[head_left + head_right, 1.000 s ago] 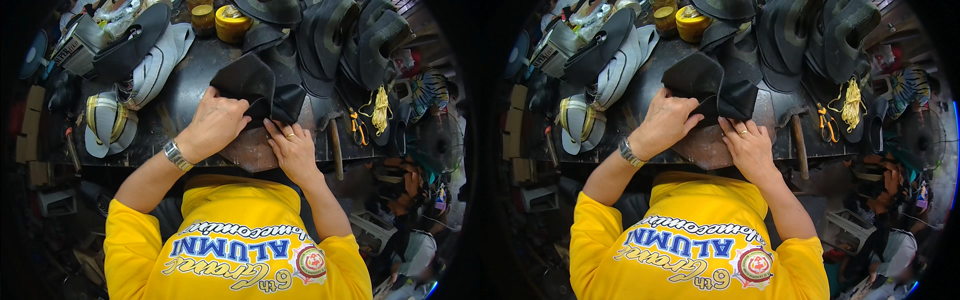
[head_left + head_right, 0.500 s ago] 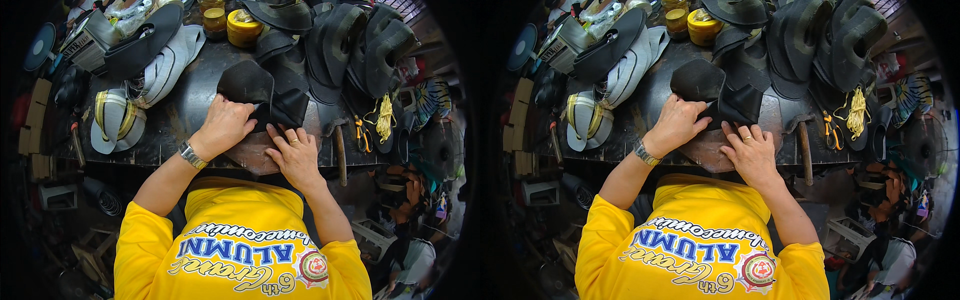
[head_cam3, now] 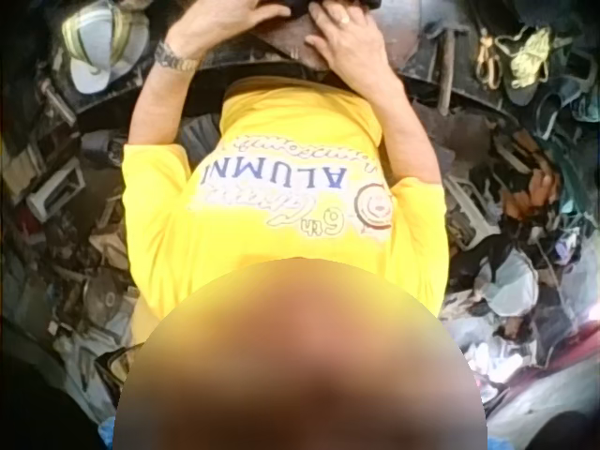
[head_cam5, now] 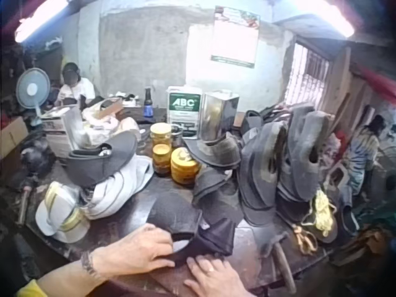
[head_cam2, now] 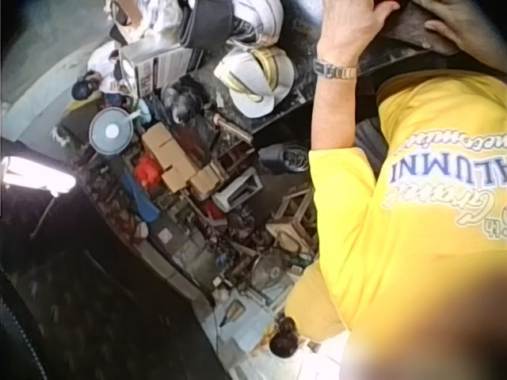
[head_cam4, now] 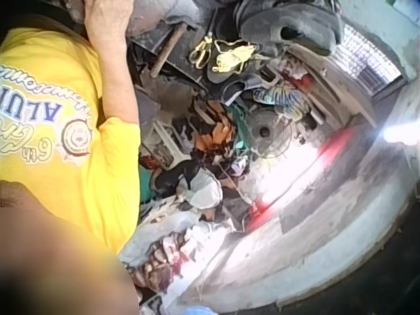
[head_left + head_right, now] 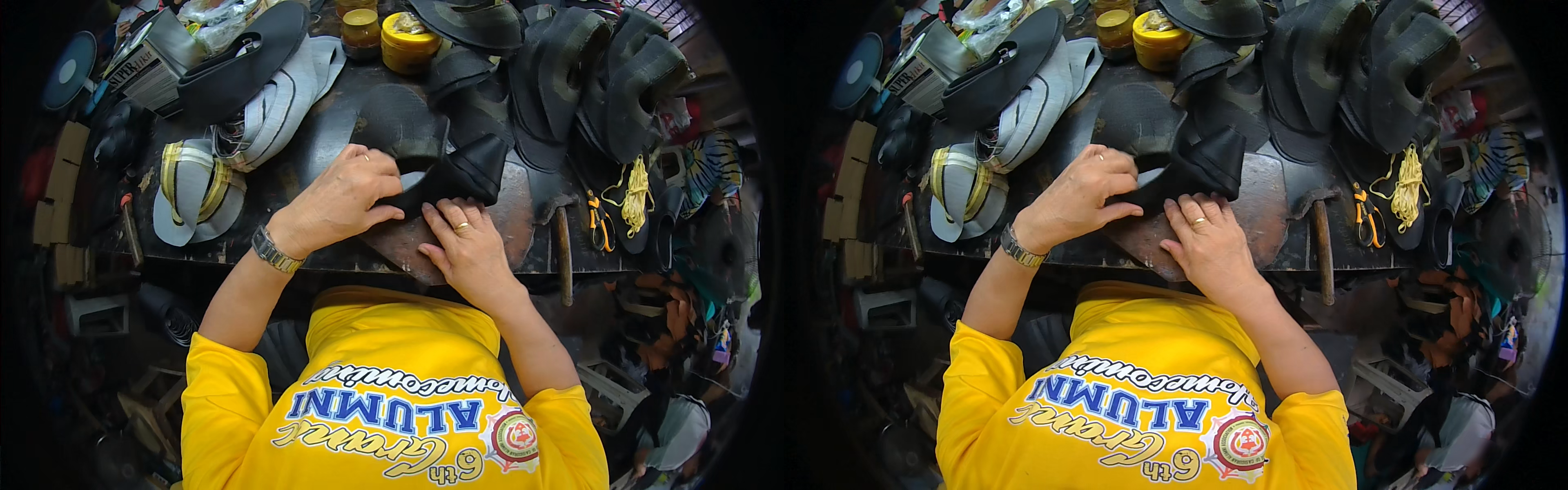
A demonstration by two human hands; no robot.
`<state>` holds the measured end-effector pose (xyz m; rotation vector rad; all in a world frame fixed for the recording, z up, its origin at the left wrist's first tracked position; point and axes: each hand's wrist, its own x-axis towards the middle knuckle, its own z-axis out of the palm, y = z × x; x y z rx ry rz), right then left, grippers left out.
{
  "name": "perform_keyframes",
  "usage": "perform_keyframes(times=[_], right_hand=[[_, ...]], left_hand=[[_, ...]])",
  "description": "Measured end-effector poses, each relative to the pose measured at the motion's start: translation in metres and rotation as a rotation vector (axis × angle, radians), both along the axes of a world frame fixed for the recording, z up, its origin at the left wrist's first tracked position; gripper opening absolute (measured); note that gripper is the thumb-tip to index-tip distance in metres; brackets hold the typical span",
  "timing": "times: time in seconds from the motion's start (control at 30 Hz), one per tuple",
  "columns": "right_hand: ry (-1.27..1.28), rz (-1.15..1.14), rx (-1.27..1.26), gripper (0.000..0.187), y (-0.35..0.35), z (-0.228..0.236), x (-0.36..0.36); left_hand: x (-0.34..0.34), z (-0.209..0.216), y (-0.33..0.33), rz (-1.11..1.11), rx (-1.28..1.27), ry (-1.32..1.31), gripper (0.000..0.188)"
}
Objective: The person repairs a black slipper by hand, using a hammer to tap and shape the sole and upper edges. They repeatedly adjust the slipper on a wooden block, hammer different sections, and flip the slipper to work on multiple areas.
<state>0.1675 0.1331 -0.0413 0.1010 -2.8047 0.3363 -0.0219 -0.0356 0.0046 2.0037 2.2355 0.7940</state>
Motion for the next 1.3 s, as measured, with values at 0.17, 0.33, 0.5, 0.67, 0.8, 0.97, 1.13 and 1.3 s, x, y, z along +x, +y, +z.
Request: perform_keyframes(times=[0.17, 0.33, 0.5, 0.67, 0.8, 0.97, 1.13, 1.3], right_hand=[[-0.116, 0.045, -0.033, 0.048, 0.008, 0.013, -0.002], [-0.143, 0.06, 0.048, 0.049, 0.01, 0.019, -0.003], [-0.143, 0.065, 0.063, 0.053, 0.011, 0.013, 0.0], [-0.114, 0.022, 0.112, 0.06, -0.005, 0.007, 0.002], [-0.082, 0.087, 0.058, 0.069, -0.026, 0.0, -0.006], [-0.031, 0.126, -0.048, 0.066, -0.027, -0.001, -0.014], [-0.091, 0.15, -0.06, 0.061, -0.015, 0.007, -0.015], [-0.135, 0.147, -0.042, 0.062, -0.016, 0.011, -0.015]], left_hand=[[0.012, -0.01, -0.005, 0.183, -0.047, 0.09, 0.024], [0.022, -0.019, -0.003, 0.358, -0.06, -0.056, 0.025], [0.018, -0.019, -0.004, 0.366, -0.107, -0.127, 0.024], [0.02, -0.021, -0.002, 0.381, -0.178, -0.226, 0.026], [0.017, -0.018, -0.006, 0.307, -0.099, -0.23, 0.026], [0.007, -0.005, -0.032, 0.164, -0.003, -0.213, 0.025], [0.01, -0.011, -0.042, 0.2, 0.078, 0.051, 0.014], [0.023, -0.016, -0.042, 0.334, 0.033, 0.092, 0.013]])
